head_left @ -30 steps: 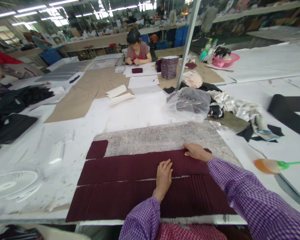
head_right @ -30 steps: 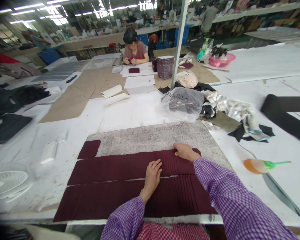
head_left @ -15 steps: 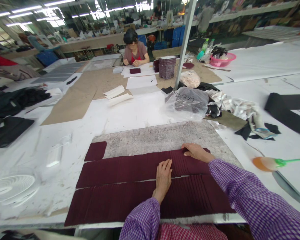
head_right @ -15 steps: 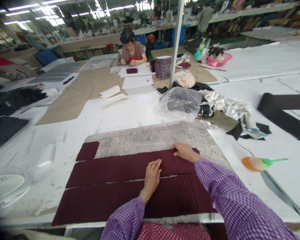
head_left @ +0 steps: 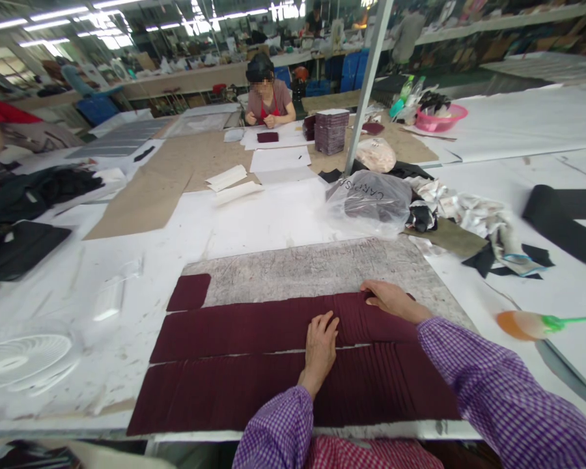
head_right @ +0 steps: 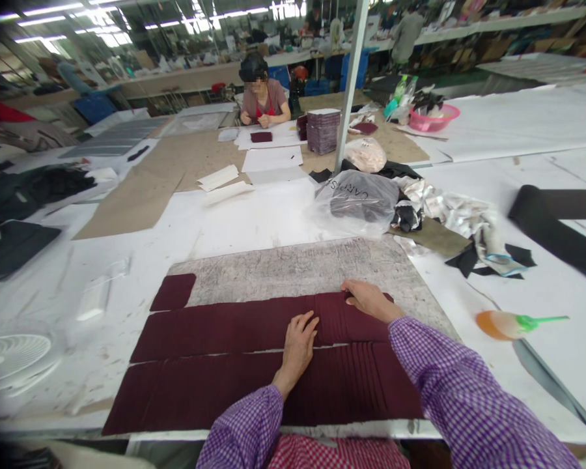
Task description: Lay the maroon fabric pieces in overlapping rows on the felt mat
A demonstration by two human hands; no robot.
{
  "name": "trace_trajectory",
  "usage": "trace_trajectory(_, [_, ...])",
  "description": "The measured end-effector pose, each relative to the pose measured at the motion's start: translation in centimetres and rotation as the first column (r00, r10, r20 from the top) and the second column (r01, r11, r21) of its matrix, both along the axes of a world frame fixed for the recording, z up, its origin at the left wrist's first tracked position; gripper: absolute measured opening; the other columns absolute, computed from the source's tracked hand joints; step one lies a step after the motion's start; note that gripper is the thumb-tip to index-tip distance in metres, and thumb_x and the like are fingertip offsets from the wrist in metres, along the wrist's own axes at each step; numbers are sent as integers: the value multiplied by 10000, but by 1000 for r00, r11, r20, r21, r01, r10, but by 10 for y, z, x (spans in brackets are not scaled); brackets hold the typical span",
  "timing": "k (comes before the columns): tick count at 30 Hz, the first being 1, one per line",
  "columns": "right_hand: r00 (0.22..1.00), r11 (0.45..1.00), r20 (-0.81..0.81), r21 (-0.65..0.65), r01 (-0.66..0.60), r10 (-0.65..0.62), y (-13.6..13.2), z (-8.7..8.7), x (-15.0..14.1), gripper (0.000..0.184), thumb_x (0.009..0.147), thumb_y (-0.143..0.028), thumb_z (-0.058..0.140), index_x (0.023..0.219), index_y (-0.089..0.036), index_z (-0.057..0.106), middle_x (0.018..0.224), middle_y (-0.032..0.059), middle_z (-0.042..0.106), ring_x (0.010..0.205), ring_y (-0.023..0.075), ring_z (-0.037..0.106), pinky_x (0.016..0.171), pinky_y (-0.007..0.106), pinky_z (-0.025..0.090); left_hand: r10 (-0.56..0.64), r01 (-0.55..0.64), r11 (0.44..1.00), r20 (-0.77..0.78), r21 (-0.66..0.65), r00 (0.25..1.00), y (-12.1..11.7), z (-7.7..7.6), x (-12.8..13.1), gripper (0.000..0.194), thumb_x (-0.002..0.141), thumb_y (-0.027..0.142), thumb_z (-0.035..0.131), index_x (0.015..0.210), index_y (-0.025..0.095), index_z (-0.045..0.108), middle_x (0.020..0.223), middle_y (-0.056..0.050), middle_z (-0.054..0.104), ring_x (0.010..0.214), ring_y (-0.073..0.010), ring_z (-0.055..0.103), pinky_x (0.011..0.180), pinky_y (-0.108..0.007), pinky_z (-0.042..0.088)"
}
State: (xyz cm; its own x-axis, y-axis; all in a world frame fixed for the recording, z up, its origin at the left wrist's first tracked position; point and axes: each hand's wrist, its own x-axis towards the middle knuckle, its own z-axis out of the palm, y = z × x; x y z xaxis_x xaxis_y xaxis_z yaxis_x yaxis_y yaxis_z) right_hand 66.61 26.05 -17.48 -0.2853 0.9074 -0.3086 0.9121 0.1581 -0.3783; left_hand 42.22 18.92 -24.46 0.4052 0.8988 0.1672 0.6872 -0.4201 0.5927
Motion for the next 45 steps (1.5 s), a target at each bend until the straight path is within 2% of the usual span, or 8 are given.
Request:
trace_trajectory(7, [998, 999, -52, 26, -37, 39, -11, 10, -2, 187, 919, -287, 507, 1033, -168, 596, 1011, 49, 642, 928, 193, 600, 840, 393, 466, -1, 1, 1000, 5, -18, 1000, 0, 1, -1, 380, 888, 134, 415, 1239, 242, 513, 1322, -53, 535, 1149, -237, 452, 939, -451, 448])
trace_trajectory(13, [1000, 999, -15, -34, -14, 14, 1, -7, 3, 229, 913, -339, 524, 1035, -169, 618, 996, 52, 663, 930, 201, 615, 849, 415, 472, -2, 3, 999, 17, -32, 1000, 1, -2, 0, 473, 891, 145, 399, 1359, 211, 382, 1322, -85, 537, 1154, -249, 466, 952, -465, 441])
trace_trajectory(18, [1000, 997, -12, -75, -21, 20, 10, -21, 10, 241, 908, -350, 538, 1034, -163, 620, 992, 50, 664, 918, 198, 624, 837, 415, 488, -10, 11, 999, 21, -33, 1000, 1, -2, 0, 467, 893, 139, 396, 1354, 213, 390, 1334, -74, 532, 1155, -244, 462, 962, -460, 436])
trace_trajectory(28, [999, 997, -27, -62, -44, 42, 9, -22, 10, 240, 913, -352, 528, 1025, -162, 622, 994, 52, 664, 910, 195, 623, 835, 411, 487, -8, 8, 1000, 9, -23, 1000, 2, 0, 0, 457, 885, 129, 421, 1336, 206, 410, 1323, -78, 545, 1153, -216, 465, 974, -429, 440])
trace_trajectory(35, [998, 997, -5, 35, -69, 69, 6, -21, 9, 243, 905, -298, 542, 1102, -162, 579, 1057, 65, 632, 971, 214, 597, 856, 425, 475, -10, 9, 1000, -35, -23, 999, 1, 1, 1, 429, 895, 139, 407, 1316, 214, 439, 1339, -59, 526, 1157, -216, 442, 978, -420, 436])
trace_trajectory(40, [983, 978, 6, 99, -186, 186, 14, -14, -4, 292, 872, -231, 580, 1157, -168, 561, 1141, 83, 577, 1058, 247, 537, 906, 460, 433, -16, 15, 1000, -91, -17, 996, -1, 3, 1, 533, 866, 68, 405, 1344, 304, 410, 1346, -45, 495, 1161, -227, 426, 957, -440, 437])
trace_trajectory(45, [913, 912, -18, 45, -407, 408, 37, -11, -34, 282, 861, -222, 600, 1140, -185, 581, 1107, 60, 591, 1016, 229, 556, 880, 442, 453, -32, 30, 999, -144, -11, 989, -2, 4, 2, 611, 795, -4, 447, 1297, 343, 468, 1359, -45, 455, 1191, -254, 393, 963, -468, 422])
